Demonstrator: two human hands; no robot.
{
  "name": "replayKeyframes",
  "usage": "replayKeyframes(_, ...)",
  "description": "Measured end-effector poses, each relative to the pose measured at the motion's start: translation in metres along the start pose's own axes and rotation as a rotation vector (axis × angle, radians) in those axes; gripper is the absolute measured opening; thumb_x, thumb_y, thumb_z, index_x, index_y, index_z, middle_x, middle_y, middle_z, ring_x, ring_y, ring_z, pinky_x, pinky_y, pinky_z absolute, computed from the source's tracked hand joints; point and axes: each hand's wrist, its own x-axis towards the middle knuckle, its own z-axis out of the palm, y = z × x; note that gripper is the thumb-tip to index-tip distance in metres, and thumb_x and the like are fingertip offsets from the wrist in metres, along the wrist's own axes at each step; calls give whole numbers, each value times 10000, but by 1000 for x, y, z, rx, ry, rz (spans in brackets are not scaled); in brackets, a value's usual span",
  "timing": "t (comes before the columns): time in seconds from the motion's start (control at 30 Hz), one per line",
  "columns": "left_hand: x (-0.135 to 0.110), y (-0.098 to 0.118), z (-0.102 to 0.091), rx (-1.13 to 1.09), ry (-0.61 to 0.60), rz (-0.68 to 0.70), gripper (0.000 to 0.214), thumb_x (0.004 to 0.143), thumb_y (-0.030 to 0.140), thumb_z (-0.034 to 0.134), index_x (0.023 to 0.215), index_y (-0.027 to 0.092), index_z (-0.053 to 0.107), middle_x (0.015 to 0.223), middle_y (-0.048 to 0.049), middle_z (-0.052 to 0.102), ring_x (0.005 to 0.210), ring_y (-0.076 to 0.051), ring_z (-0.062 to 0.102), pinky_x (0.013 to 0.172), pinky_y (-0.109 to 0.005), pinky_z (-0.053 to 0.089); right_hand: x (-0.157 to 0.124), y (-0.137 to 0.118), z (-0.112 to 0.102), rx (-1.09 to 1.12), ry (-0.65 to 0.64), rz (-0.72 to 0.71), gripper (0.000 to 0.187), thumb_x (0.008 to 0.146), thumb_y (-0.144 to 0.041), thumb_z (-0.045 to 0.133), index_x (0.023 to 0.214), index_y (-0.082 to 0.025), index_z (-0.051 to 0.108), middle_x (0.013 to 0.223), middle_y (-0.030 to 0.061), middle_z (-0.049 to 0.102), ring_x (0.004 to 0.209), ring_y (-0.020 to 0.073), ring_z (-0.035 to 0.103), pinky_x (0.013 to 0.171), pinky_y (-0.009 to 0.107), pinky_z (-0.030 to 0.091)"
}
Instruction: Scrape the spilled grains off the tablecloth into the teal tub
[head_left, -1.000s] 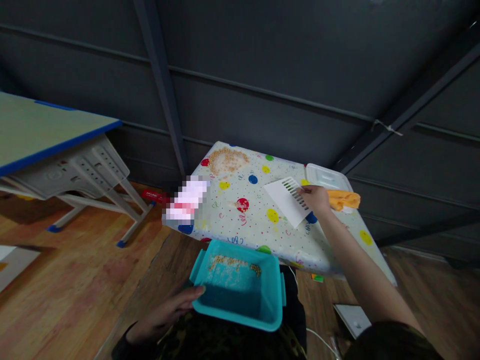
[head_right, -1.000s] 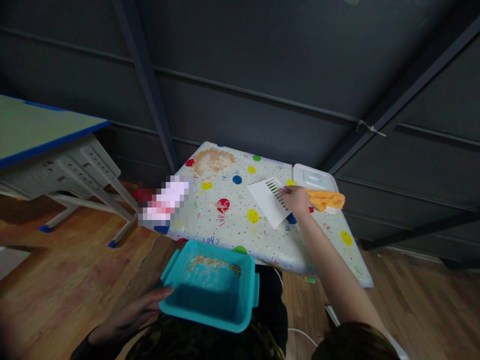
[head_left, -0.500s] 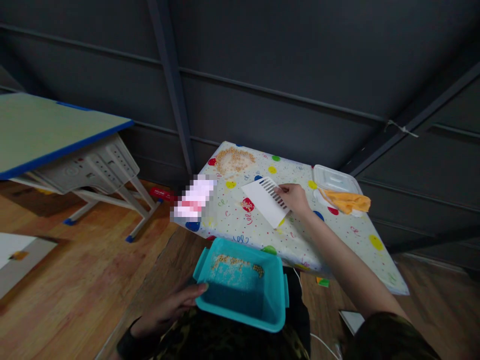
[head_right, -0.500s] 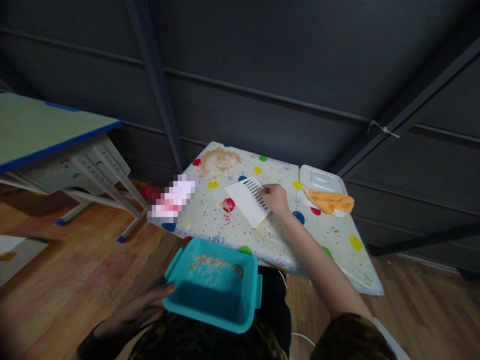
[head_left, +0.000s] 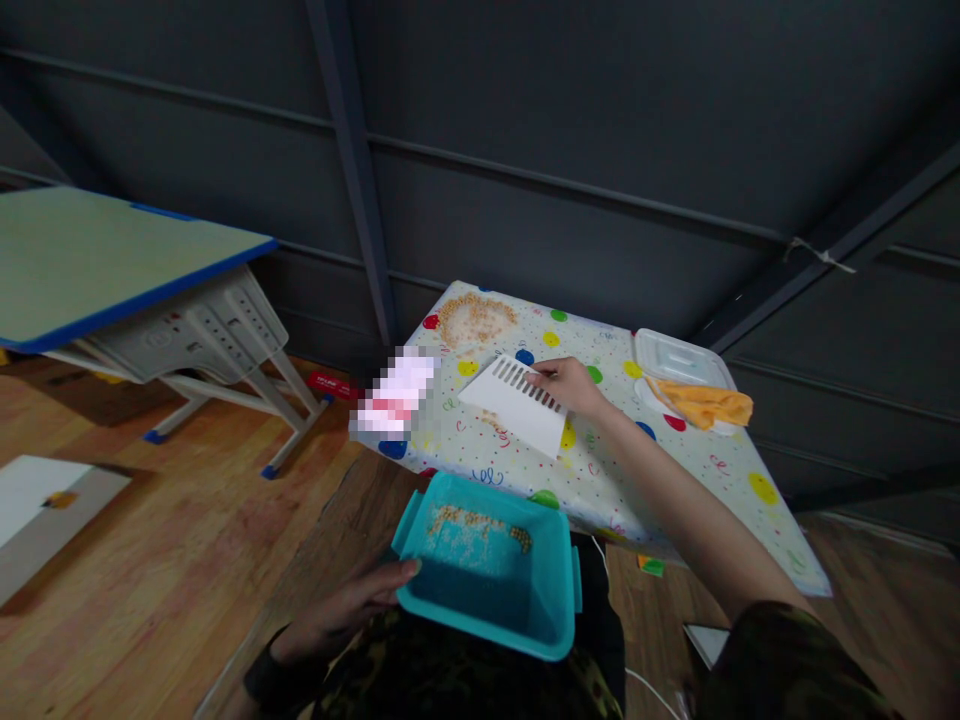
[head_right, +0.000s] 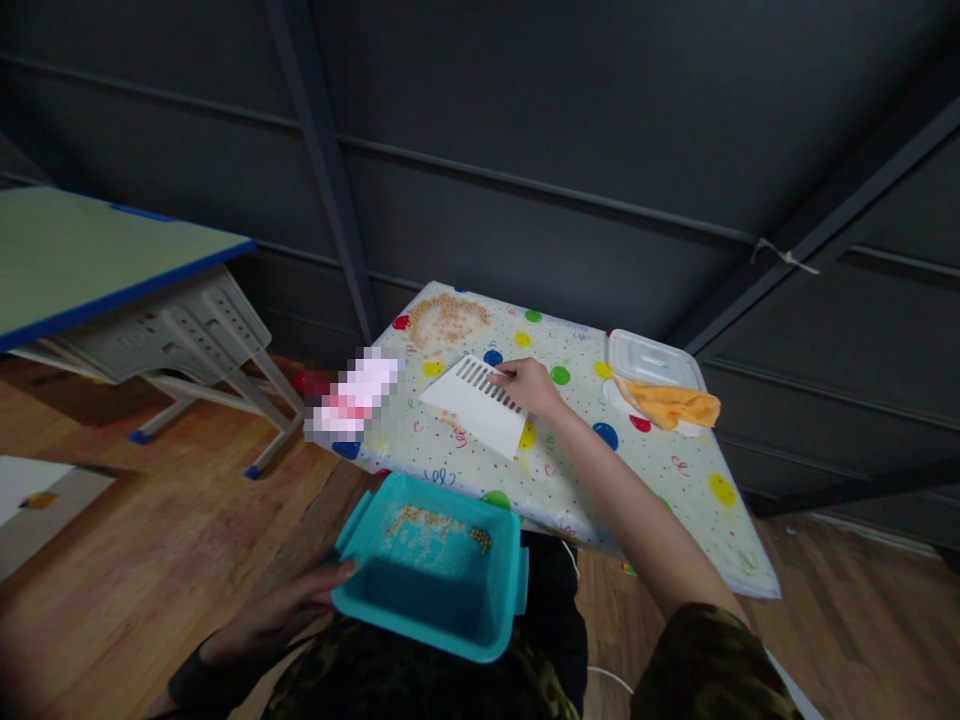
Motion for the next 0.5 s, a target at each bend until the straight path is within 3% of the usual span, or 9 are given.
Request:
replayKeyframes(0.17,-3,4,5,-55,-14,-56,302,789,527,682,879,265,804,919,-42,810,1070,-295,694,1177,-494,263,24,4,-10,202,-92,-34,399,783,-458,660,1016,-157,779,835,67,744,646,167,619,571,274,456)
replayKeyframes(0.3,-3,7,8,-47,-17,-83,352,781,536,688,894,224,805,1000,-64,804,1164,-316,651,1196,-489,235,34,13,-32,306,-41,-38,447,719,-487,709,979,-131,782,810,78,734,620,159,595,551,275,456)
replayKeyframes(0.5,3,3,3,-23,-4,-89,444,761,554,701,1061,234,772,1163,-82,761,1216,-318,621,1199,-494,228,3,49,-53,298,72,56,459,688,-481,735,969,-121,781,848,82,743,628,155,592,552,271,452)
